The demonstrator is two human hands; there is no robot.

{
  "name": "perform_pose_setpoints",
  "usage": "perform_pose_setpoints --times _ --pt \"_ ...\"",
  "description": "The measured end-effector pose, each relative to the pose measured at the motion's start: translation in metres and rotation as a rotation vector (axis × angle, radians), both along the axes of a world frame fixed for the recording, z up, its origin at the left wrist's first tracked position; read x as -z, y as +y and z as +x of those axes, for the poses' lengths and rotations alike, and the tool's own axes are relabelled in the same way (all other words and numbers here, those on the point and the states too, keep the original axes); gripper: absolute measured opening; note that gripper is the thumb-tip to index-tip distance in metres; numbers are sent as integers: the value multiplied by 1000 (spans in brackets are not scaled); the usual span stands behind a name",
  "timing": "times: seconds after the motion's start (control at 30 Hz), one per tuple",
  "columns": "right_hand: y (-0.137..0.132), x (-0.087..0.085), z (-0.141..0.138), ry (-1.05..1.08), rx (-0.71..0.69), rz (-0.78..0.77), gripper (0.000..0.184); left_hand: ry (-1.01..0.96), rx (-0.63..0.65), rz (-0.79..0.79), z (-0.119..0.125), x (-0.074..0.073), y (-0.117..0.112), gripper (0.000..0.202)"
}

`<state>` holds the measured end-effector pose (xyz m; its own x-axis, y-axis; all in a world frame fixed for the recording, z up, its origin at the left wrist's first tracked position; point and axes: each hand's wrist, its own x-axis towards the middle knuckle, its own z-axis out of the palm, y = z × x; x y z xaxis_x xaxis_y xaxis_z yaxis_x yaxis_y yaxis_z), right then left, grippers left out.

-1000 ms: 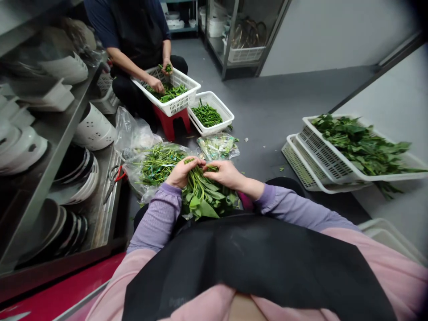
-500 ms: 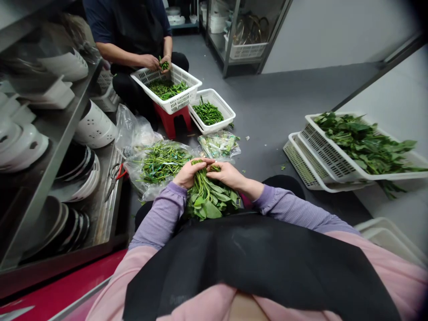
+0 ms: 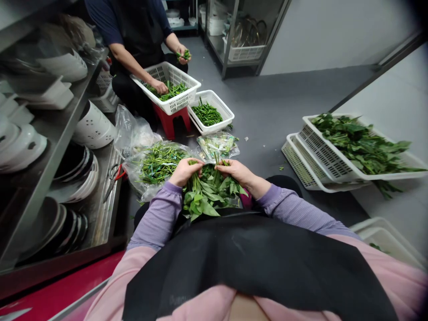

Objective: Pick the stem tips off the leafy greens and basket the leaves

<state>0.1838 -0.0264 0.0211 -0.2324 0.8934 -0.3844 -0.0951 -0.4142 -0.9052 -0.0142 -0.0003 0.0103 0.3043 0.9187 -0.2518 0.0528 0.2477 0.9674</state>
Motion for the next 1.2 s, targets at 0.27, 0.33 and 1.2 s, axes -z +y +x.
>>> perform_pose_setpoints --times 0.27,0.33,1.2 --pt "5 -11 -1 -158 -202 -20 34 96 122 157 7 -16 -8 36" --pt "3 -9 -6 -146 -232 -26 34 -24 167 128 10 -18 -12 31" --pt "-17 18 -13 -101 -100 57 17 -86 -236 168 15 -10 -14 27"
